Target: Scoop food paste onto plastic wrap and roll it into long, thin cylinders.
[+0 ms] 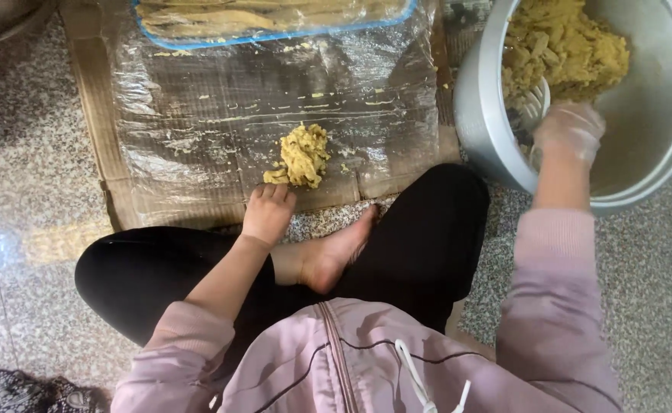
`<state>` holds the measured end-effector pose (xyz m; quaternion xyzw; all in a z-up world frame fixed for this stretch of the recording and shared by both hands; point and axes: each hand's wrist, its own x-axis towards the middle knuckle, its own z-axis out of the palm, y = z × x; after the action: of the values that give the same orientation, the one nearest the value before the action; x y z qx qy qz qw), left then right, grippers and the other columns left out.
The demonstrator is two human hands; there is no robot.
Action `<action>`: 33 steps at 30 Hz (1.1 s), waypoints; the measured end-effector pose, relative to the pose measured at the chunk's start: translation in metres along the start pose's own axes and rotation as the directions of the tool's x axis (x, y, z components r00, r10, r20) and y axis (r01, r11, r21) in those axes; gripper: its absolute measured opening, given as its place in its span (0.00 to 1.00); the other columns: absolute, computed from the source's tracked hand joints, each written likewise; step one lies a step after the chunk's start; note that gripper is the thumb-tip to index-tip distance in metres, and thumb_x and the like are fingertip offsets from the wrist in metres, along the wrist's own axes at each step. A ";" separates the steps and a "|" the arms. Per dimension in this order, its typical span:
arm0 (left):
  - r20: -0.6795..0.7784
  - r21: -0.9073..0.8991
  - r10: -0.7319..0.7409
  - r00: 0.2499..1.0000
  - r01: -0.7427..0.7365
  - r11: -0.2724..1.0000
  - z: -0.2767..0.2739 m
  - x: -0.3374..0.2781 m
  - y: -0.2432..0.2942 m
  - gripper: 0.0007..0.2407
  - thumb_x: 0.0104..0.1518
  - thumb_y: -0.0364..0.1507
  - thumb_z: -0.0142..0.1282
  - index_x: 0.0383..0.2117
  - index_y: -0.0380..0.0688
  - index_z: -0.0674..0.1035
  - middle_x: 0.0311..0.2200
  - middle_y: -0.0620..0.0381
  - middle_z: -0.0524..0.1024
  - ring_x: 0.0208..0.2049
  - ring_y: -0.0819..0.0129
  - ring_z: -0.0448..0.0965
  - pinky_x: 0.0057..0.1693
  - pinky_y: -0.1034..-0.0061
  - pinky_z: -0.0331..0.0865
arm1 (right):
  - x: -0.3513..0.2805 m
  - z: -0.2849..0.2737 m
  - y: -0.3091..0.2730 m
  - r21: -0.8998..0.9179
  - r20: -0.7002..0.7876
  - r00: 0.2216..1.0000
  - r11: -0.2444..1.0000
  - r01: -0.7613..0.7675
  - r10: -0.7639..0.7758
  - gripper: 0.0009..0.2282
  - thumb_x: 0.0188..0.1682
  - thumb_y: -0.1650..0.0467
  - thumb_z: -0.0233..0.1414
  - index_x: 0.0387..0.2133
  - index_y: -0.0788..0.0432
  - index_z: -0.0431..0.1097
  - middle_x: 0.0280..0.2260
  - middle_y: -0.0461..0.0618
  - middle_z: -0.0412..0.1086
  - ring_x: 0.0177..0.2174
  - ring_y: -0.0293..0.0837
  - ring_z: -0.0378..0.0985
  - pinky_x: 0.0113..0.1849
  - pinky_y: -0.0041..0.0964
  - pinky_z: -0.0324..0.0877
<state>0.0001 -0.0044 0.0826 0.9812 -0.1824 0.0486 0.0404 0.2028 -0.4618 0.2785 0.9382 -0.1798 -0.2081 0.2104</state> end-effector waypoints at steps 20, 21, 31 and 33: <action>-0.196 -0.129 -0.119 0.973 0.095 0.987 0.030 -0.033 0.070 0.04 0.57 0.28 0.50 0.34 0.49 0.78 0.27 0.58 0.73 0.27 0.60 0.80 0.36 0.65 0.71 | -0.135 0.126 -0.258 -0.116 -0.081 0.335 0.343 0.932 -0.939 0.15 0.49 0.52 0.53 0.34 0.48 0.72 0.34 0.43 0.76 0.42 0.46 0.79 0.41 0.42 0.75; -0.086 -0.138 -0.139 0.986 0.127 0.982 0.061 -0.043 0.077 0.04 0.55 0.30 0.49 0.31 0.52 0.77 0.23 0.59 0.74 0.25 0.59 0.81 0.34 0.60 0.70 | -0.126 0.161 -0.266 -0.203 -0.278 0.266 0.327 0.923 -0.923 0.15 0.42 0.54 0.57 0.32 0.49 0.72 0.31 0.47 0.73 0.35 0.50 0.78 0.34 0.47 0.73; 0.277 -0.194 -0.171 0.945 0.229 0.954 -0.008 -0.030 0.072 0.21 0.58 0.29 0.49 0.59 0.40 0.71 0.64 0.38 0.61 0.66 0.40 0.63 0.64 0.53 0.64 | -0.099 0.177 -0.263 -0.227 -0.258 0.102 0.163 0.960 -0.961 0.09 0.39 0.66 0.61 0.34 0.48 0.74 0.30 0.45 0.76 0.32 0.50 0.81 0.34 0.45 0.76; 0.275 -0.169 -0.205 0.939 0.257 0.951 0.006 -0.025 0.077 0.24 0.60 0.28 0.45 0.66 0.40 0.63 0.69 0.38 0.51 0.70 0.40 0.52 0.68 0.52 0.53 | -0.113 0.137 -0.253 -0.063 -0.183 0.200 0.215 0.975 -0.962 0.07 0.47 0.67 0.55 0.38 0.49 0.73 0.36 0.50 0.76 0.38 0.54 0.81 0.39 0.45 0.76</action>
<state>-0.0504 -0.0676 0.0790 0.9847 -0.0729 -0.1013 0.1217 0.1062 -0.2434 0.0828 0.8646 0.4602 -0.2008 0.0181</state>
